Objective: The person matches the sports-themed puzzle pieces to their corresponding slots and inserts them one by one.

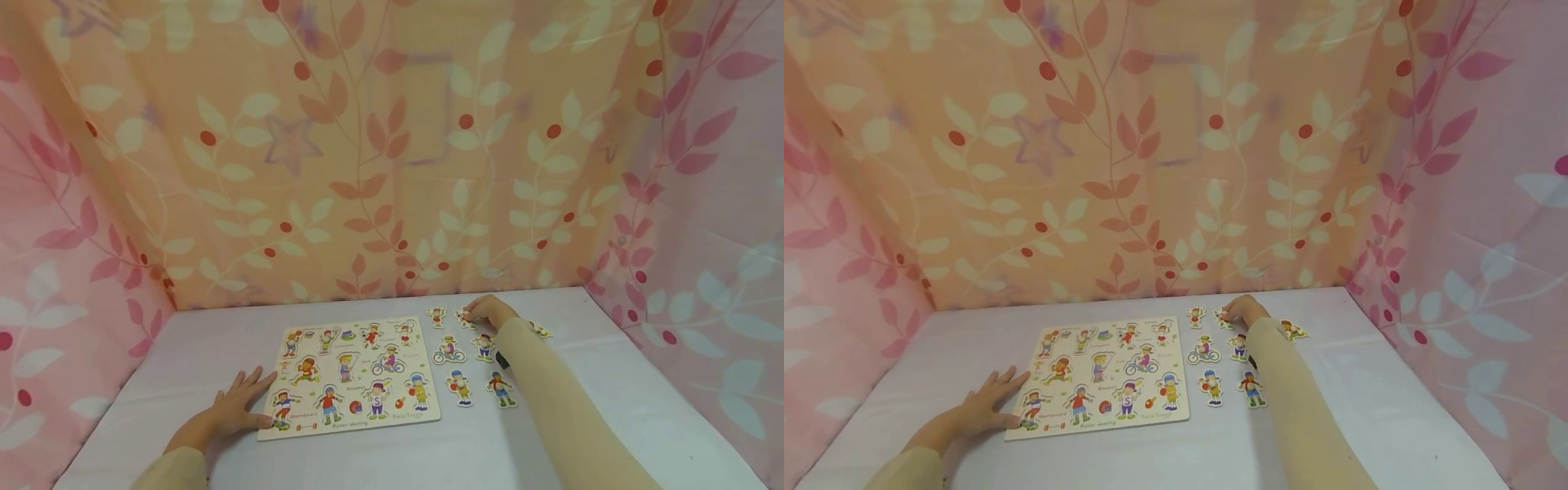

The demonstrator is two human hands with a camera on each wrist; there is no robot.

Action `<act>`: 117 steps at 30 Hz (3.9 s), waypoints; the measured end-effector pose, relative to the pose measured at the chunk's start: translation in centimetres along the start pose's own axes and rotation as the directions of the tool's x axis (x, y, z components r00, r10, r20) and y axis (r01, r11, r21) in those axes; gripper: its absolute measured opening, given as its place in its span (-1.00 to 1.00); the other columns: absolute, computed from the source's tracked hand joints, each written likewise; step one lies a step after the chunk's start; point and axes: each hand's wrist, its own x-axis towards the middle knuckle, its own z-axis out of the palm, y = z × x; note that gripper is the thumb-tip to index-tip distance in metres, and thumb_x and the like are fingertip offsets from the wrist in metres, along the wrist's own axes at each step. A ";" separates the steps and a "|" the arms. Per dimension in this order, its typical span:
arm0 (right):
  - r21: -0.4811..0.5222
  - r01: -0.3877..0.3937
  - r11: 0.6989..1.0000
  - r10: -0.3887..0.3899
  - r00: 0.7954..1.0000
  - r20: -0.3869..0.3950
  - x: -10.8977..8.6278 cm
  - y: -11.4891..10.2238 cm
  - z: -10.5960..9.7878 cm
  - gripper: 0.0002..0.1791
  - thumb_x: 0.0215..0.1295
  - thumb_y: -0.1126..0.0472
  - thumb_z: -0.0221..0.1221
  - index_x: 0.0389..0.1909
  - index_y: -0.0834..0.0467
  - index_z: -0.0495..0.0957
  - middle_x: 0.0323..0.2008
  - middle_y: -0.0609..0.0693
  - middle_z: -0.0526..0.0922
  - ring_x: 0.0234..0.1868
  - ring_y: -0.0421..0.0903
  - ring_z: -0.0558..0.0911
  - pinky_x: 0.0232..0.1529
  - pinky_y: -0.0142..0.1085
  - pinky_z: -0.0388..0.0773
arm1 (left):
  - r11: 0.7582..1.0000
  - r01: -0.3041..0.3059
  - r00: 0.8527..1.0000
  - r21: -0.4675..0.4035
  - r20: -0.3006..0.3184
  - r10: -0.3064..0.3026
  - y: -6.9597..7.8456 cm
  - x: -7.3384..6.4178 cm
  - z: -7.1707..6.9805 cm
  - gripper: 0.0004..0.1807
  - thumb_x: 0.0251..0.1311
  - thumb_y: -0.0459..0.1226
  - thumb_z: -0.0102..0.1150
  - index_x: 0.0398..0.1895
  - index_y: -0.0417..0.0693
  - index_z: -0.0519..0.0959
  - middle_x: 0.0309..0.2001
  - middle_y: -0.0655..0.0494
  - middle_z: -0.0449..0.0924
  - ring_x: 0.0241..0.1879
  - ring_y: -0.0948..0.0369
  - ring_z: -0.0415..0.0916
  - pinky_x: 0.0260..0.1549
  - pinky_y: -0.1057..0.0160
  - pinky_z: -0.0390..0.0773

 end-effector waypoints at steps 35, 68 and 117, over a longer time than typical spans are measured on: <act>0.194 0.109 0.975 -0.114 0.993 0.012 -5.8 -1.6 -1.0 -0.63 0.21 0.36 0.28 0.02 0.40 0.54 0.11 0.26 0.57 0.36 0.41 0.19 0.32 0.23 0.12 | 1.000 -0.004 1.000 0.020 -0.001 0.004 0.3 -0.5 -0.1 0.09 -0.05 0.10 0.39 0.45 -0.26 0.13 0.44 -0.47 -0.24 0.36 -0.48 -0.48 0.09 -0.56 -0.46; 0.303 0.101 0.948 -0.100 0.995 -0.019 -7.1 -4.8 6.2 -0.80 0.19 0.37 0.30 -0.16 0.31 0.59 0.17 0.21 0.50 0.28 0.18 0.38 0.31 0.14 0.23 | 1.000 0.010 1.000 0.007 0.009 -0.010 0.9 -0.7 -0.4 0.11 -0.07 0.11 0.40 0.46 -0.25 0.11 0.45 -0.47 -0.25 0.38 -0.45 -0.49 0.12 -0.55 -0.46; 0.498 0.125 0.858 -0.170 0.984 0.044 -7.8 -8.8 13.6 -0.77 0.15 0.43 0.32 -0.15 0.30 0.61 -0.12 0.13 0.63 -0.24 -0.08 0.52 -0.28 -0.31 0.47 | 1.000 0.010 1.000 0.000 -0.010 -0.010 0.2 -0.5 0.1 0.10 -0.08 0.12 0.39 0.46 -0.23 0.12 0.45 -0.44 -0.23 0.38 -0.44 -0.48 0.13 -0.53 -0.46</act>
